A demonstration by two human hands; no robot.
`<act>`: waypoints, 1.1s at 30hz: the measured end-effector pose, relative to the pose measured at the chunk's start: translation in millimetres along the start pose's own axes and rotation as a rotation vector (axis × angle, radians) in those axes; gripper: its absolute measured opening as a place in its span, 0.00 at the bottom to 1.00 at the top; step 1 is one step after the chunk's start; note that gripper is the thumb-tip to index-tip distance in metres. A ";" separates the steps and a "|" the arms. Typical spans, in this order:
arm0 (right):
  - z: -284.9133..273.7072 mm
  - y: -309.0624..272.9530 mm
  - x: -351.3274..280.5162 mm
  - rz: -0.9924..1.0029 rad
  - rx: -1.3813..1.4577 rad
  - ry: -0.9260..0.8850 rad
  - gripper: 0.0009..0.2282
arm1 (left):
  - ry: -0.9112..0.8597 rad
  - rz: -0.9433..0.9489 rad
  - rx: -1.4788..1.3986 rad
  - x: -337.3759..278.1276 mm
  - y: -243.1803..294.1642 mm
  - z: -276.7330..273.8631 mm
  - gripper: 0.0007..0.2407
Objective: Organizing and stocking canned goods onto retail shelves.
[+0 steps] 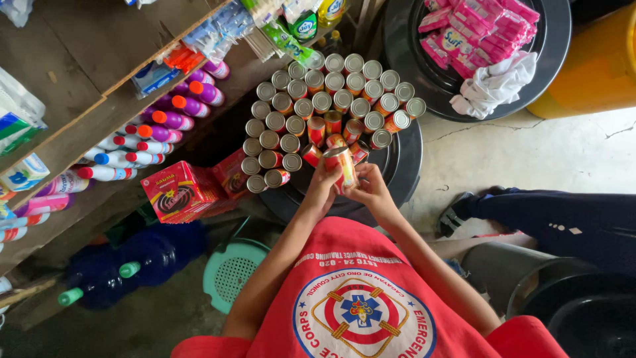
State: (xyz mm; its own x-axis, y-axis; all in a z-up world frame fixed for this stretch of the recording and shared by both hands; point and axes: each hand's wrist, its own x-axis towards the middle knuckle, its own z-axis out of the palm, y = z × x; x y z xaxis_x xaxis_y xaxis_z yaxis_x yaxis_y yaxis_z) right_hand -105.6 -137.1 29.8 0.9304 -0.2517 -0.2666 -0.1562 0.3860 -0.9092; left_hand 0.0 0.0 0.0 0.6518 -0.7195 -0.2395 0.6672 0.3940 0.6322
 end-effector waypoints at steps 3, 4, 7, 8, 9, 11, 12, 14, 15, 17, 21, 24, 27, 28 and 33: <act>1.7 -14.5 0.4 0.016 0.063 -0.029 0.15 | 0.016 -0.003 -0.035 -6.5 30.7 20.5 0.25; 2.0 -18.6 0.5 0.035 0.135 -0.058 0.11 | 0.032 0.028 -0.019 -10.1 42.7 28.9 0.25; 8.8 -34.8 6.8 0.191 0.201 -0.061 0.10 | 0.026 -0.068 -0.178 -11.9 46.5 26.0 0.20; 7.3 -29.2 8.4 0.188 0.200 -0.064 0.10 | 0.025 -0.065 -0.176 -11.4 41.5 19.4 0.20; 5.1 -24.1 10.4 0.148 0.156 -0.094 0.09 | -0.019 -0.076 -0.198 -9.8 36.4 13.2 0.20; 5.3 -21.3 13.0 0.104 0.108 -0.126 0.09 | -0.066 -0.083 -0.221 -8.3 31.8 8.2 0.21; 7.7 -23.8 13.3 0.083 0.073 -0.149 0.09 | -0.042 -0.081 -0.189 -8.6 32.5 9.6 0.22; 15.5 -32.7 14.9 0.055 0.035 -0.178 0.10 | -0.021 -0.072 -0.156 -7.7 27.7 6.9 0.23; 21.2 -39.9 17.3 0.073 0.032 -0.185 0.13 | 0.037 -0.064 -0.074 -5.1 23.4 2.7 0.24; 28.4 -47.4 21.7 0.076 0.021 -0.202 0.16 | 0.089 -0.038 0.012 -2.2 17.5 0.3 0.25; 39.5 -65.9 34.2 0.125 -0.077 -0.183 0.18 | 0.119 0.268 0.386 -2.2 21.5 11.6 0.28; 54.9 -89.0 44.2 0.169 -0.140 -0.196 0.19 | 0.135 0.368 0.488 -7.6 30.5 17.9 0.29; 67.3 -103.4 62.9 0.137 -0.206 -0.276 0.20 | 0.134 0.438 0.619 -19.0 41.1 19.7 0.30; 71.2 -107.4 71.7 0.090 -0.241 -0.338 0.19 | 0.136 0.463 0.684 -22.7 45.5 19.4 0.30; 103.9 -177.8 115.5 0.033 -0.321 -0.235 0.17 | 0.135 0.638 0.995 -41.4 69.6 36.8 0.29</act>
State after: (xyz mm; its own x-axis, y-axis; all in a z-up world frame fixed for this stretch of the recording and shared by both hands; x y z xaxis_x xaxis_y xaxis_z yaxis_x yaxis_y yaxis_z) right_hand 64.0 -142.5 194.0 0.9677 -0.0193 -0.2512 -0.2488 0.0838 -0.9649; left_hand 6.2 36.2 81.1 0.8370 -0.4654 0.2880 -0.3258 -0.0008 0.9455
